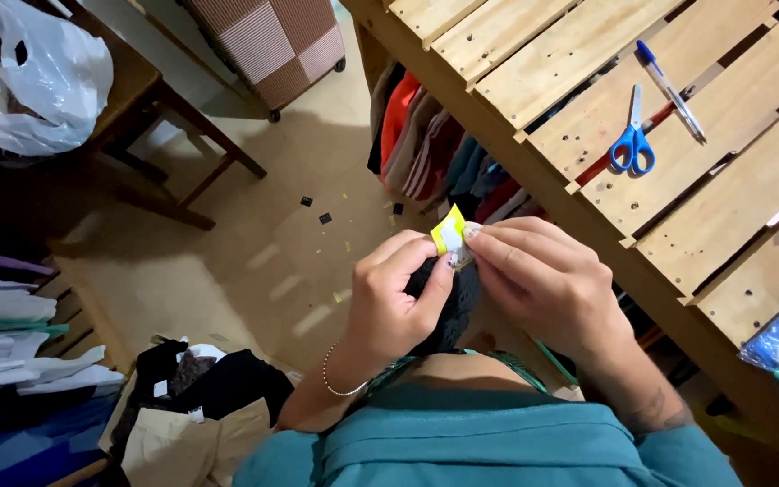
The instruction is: The person is preparing and attaching price tags to clothing items using scissors and a pen.
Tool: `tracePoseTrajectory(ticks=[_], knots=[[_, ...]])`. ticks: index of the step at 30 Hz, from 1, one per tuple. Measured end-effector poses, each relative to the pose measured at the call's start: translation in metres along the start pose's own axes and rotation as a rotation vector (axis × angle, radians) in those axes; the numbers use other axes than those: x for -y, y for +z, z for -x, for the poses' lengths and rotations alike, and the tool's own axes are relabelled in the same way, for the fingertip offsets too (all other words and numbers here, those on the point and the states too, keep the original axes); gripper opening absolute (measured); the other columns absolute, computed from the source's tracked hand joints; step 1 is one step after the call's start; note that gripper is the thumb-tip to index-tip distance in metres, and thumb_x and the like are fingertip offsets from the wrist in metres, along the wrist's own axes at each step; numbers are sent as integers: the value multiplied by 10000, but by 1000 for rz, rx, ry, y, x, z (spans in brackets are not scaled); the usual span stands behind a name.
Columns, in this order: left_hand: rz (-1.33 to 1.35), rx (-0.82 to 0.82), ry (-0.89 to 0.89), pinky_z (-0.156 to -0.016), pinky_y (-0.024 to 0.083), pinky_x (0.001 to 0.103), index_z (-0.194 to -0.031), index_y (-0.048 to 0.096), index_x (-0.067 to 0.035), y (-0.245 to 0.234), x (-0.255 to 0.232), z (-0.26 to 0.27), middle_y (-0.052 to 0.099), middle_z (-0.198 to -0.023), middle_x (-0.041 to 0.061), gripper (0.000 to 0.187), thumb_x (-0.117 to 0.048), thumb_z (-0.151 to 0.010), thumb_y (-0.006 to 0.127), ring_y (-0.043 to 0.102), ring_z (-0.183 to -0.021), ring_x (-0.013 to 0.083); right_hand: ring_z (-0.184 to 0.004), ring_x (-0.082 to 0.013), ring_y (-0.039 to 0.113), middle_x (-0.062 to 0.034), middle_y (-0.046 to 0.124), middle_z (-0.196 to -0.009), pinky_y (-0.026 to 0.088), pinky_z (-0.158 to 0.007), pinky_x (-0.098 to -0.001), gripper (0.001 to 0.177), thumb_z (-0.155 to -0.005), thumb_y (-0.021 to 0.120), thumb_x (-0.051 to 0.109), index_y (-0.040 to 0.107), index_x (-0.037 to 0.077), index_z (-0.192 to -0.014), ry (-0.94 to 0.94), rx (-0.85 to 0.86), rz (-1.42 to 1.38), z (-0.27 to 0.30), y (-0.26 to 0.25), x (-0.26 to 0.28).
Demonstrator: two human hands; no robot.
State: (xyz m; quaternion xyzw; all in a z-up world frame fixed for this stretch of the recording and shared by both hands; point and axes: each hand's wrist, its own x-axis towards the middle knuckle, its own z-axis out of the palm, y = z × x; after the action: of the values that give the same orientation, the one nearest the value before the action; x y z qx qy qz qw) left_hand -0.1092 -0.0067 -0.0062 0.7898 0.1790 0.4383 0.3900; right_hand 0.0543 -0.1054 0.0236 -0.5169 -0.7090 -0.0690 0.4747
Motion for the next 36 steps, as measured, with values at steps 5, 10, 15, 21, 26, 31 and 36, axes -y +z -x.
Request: tracePoseTrajectory(ticks=[5, 10, 15, 21, 26, 31, 36], knots=[[-11, -2, -12, -661, 659, 370, -926, 776, -12, 1, -1, -1, 739, -821, 174, 75, -66, -962, 738, 779, -755, 334, -867, -423, 760, -236, 761, -1026, 628, -760, -493, 134, -975, 670, -74, 752, -90, -1080, -25, 56, 74, -7, -6, 6], [-34, -10, 4, -671, 661, 384, -927, 780, -7, 3, 1, -2, 734, -823, 165, 82, -62, -964, 733, 781, -768, 340, -860, -421, 762, -242, 767, -1033, 632, -771, -476, 161, -975, 676, -65, 778, -85, -1099, -76, 25, 148, -7, 0, 3], [-8, -32, -33, -660, 651, 388, -881, 764, -7, 4, 2, -2, 727, -791, 148, 111, -56, -968, 717, 776, -756, 339, -852, -408, 763, -248, 778, -1063, 636, -786, -447, 154, -953, 718, -76, 798, -66, -1085, -140, -32, 223, -1, 8, -3], [-2, -50, -17, -685, 641, 386, -879, 754, -19, 3, 2, -6, 724, -801, 139, 122, -63, -982, 705, 766, -759, 330, -906, -398, 800, -229, 787, -1036, 639, -768, -473, 212, -919, 730, -73, 784, -74, -1124, 8, 29, 5, 0, -1, -8], [-29, -50, -2, -667, 646, 392, -897, 755, 0, 4, 1, -7, 724, -822, 170, 93, -49, -968, 719, 764, -762, 347, -927, -406, 791, -227, 785, -1066, 636, -779, -484, 201, -954, 700, -75, 775, -67, -1140, 37, 69, 40, -1, -3, -4], [-47, -46, 15, -659, 644, 388, -891, 755, -5, 5, 2, -7, 724, -821, 165, 86, -35, -963, 718, 763, -757, 344, -901, -415, 783, -241, 778, -1046, 634, -769, -484, 153, -971, 690, -67, 771, -79, -1100, -1, 64, 41, -6, -4, -4], [-47, -56, -10, -660, 654, 387, -913, 767, -1, 6, 12, -1, 733, -844, 180, 77, -45, -964, 729, 769, -774, 343, -878, -421, 775, -250, 766, -1029, 633, -758, -490, 163, -985, 674, -57, 774, -94, -1107, -58, 48, 63, -8, 3, -2]])
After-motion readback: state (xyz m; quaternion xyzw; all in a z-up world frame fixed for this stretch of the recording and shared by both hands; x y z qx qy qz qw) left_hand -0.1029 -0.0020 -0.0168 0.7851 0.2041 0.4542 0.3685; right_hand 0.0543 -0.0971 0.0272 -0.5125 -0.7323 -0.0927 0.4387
